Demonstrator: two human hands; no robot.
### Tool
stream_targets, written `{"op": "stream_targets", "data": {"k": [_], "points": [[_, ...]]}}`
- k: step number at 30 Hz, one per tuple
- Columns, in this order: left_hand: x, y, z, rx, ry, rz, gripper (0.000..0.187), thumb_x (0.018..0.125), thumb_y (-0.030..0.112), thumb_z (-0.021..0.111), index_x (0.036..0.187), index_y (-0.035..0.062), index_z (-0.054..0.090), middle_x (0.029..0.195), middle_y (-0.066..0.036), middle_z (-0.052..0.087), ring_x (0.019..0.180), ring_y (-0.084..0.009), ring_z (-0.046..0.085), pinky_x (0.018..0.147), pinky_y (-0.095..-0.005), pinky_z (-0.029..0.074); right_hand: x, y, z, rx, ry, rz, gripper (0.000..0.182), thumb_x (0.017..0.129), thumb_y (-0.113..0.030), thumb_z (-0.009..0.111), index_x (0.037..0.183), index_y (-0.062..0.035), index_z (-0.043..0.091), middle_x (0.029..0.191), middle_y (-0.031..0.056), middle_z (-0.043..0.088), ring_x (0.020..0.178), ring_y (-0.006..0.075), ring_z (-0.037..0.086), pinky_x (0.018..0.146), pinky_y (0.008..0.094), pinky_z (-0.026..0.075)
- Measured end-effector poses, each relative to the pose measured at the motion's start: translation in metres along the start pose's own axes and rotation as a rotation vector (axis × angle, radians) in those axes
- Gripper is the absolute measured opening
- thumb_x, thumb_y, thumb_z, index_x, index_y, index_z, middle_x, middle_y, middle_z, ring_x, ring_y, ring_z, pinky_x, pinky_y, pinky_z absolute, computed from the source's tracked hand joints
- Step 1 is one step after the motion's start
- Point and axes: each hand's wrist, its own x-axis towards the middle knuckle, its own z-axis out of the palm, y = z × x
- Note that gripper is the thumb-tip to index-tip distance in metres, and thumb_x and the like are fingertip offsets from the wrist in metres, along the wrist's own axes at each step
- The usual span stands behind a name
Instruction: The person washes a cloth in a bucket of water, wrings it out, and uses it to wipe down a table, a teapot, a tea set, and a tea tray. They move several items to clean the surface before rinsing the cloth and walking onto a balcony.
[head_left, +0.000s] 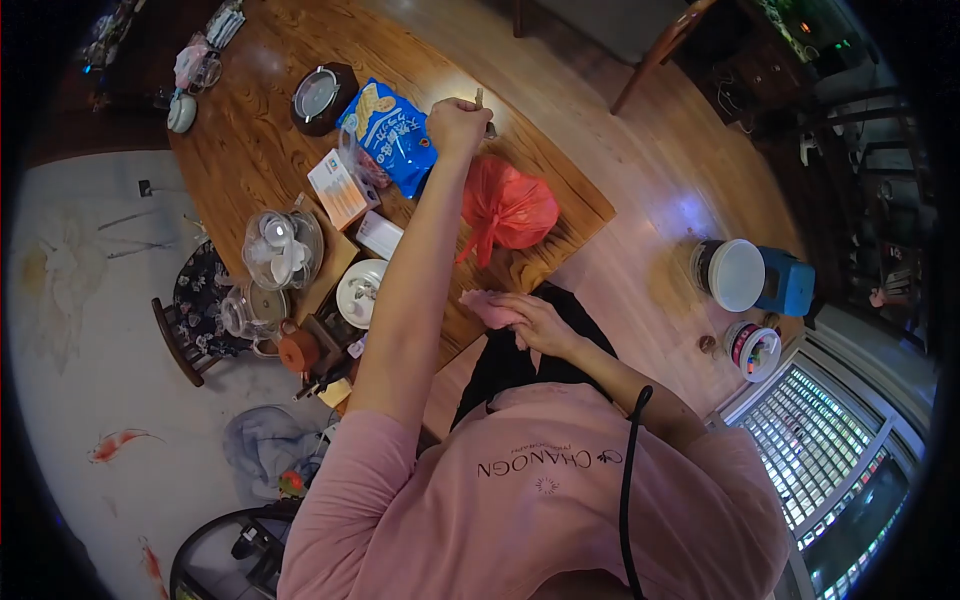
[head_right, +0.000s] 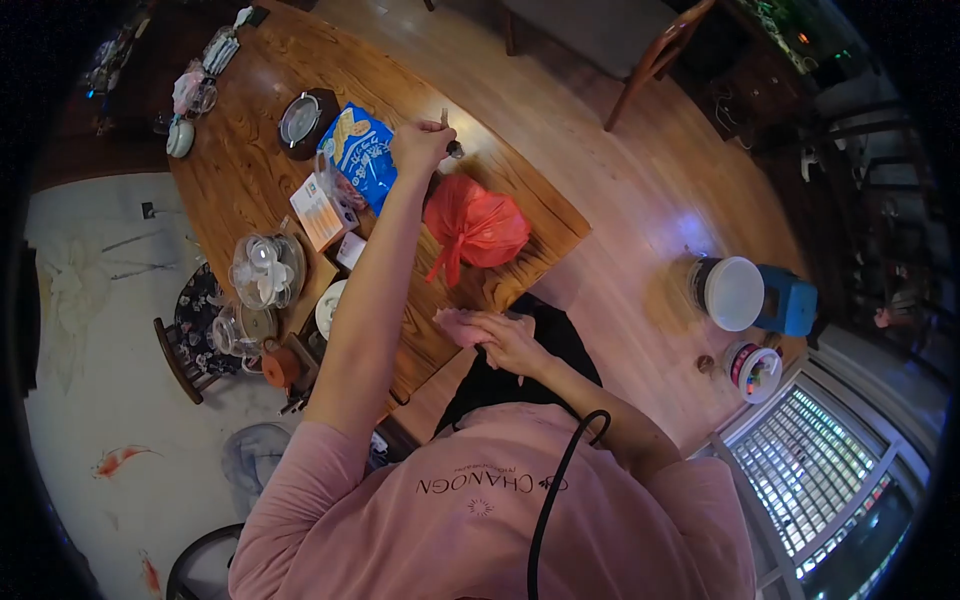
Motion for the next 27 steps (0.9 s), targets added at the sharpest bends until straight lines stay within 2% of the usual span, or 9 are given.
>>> {"op": "stream_targets", "data": {"k": [2,5,13,15,18,20,23,25,27], "points": [[0.032,-0.025,0.042,0.275,-0.169,-0.293,0.030,0.061,0.021,0.080,0.084,0.0025,0.073,0.090,-0.018,0.072,0.086,-0.0309,0.071,0.080,-0.0375,0.056,0.000,0.001,0.000,-0.050,0.000,-0.015,0.049,0.078,0.005,0.052,0.126,-0.0022,0.054,0.127,0.0179,0.058,0.116,0.0336,0.057,0.098,0.0380,0.045],[0.036,-0.044,0.062,0.372,-0.197,-0.318,0.035,0.062,0.024,0.081,0.087,0.0019,0.072,0.098,-0.020,0.070,0.094,-0.0322,0.069,0.084,-0.0379,0.056,0.000,0.000,0.000,-0.037,0.009,-0.049,0.047,0.079,0.005,0.052,0.125,-0.0021,0.055,0.126,0.0183,0.057,0.115,0.0356,0.056,0.099,0.0388,0.045],[-0.004,-0.008,0.031,0.621,-0.215,0.013,0.025,0.079,0.022,0.073,0.093,0.0020,0.072,0.099,-0.020,0.070,0.096,-0.0343,0.068,0.081,-0.0420,0.055,0.004,-0.010,-0.001,-0.007,-0.021,-0.030,0.046,0.080,0.007,0.049,0.124,-0.0019,0.056,0.126,0.0176,0.059,0.119,0.0355,0.055,0.105,0.0384,0.041],[-0.013,-0.008,0.032,0.560,-0.022,0.056,0.029,0.077,0.027,0.072,0.086,0.0001,0.070,0.094,-0.023,0.069,0.089,-0.0368,0.068,0.076,-0.0446,0.055,0.011,-0.025,0.000,0.078,-0.057,0.012,0.046,0.080,0.006,0.049,0.125,-0.0019,0.056,0.126,0.0176,0.059,0.119,0.0356,0.055,0.105,0.0385,0.041],[-0.076,0.034,-0.035,0.402,-0.033,0.030,0.022,0.085,0.022,0.064,0.087,0.0012,0.071,0.094,-0.022,0.069,0.090,-0.0375,0.068,0.074,-0.0457,0.055,0.028,-0.044,0.001,-0.015,-0.008,-0.046,0.045,0.081,0.005,0.051,0.125,-0.0021,0.056,0.128,0.0171,0.058,0.121,0.0354,0.054,0.106,0.0393,0.040],[-0.106,0.009,-0.066,0.408,0.127,-0.033,0.020,0.086,0.021,0.063,0.085,0.0016,0.069,0.094,-0.022,0.069,0.085,-0.0369,0.068,0.072,-0.0457,0.055,0.047,-0.042,0.007,-0.178,0.034,-0.168,0.045,0.081,0.004,0.053,0.125,-0.0022,0.056,0.130,0.0166,0.056,0.122,0.0351,0.053,0.106,0.0401,0.039],[-0.121,-0.078,-0.082,0.450,0.173,-0.168,0.022,0.084,0.021,0.063,0.094,0.0010,0.064,0.101,-0.027,0.066,0.096,-0.0414,0.065,0.077,-0.0468,0.053,0.068,-0.009,0.026,-0.485,0.105,-0.273,0.045,0.082,0.001,0.056,0.127,-0.0031,0.055,0.135,0.0157,0.052,0.127,0.0356,0.048,0.108,0.0428,0.036],[-0.121,-0.135,-0.071,0.815,0.018,-0.226,0.026,0.087,0.020,0.059,0.105,0.0008,0.056,0.120,-0.037,0.055,0.116,-0.0509,0.052,0.092,-0.0502,0.048,0.063,0.027,0.041,-0.537,-0.172,0.036,0.047,0.081,-0.002,0.056,0.128,-0.0043,0.055,0.139,0.0153,0.049,0.130,0.0366,0.044,0.110,0.0451,0.034],[-0.119,-0.155,-0.051,0.843,0.072,-0.278,0.031,0.089,0.018,0.055,0.115,0.0006,0.052,0.128,-0.041,0.045,0.123,-0.0547,0.042,0.099,-0.0520,0.042,0.061,0.025,0.034,-0.571,-0.198,-0.116,0.048,0.081,0.000,0.056,0.129,-0.0040,0.054,0.141,0.0159,0.047,0.131,0.0359,0.044,0.111,0.0462,0.033]]}}
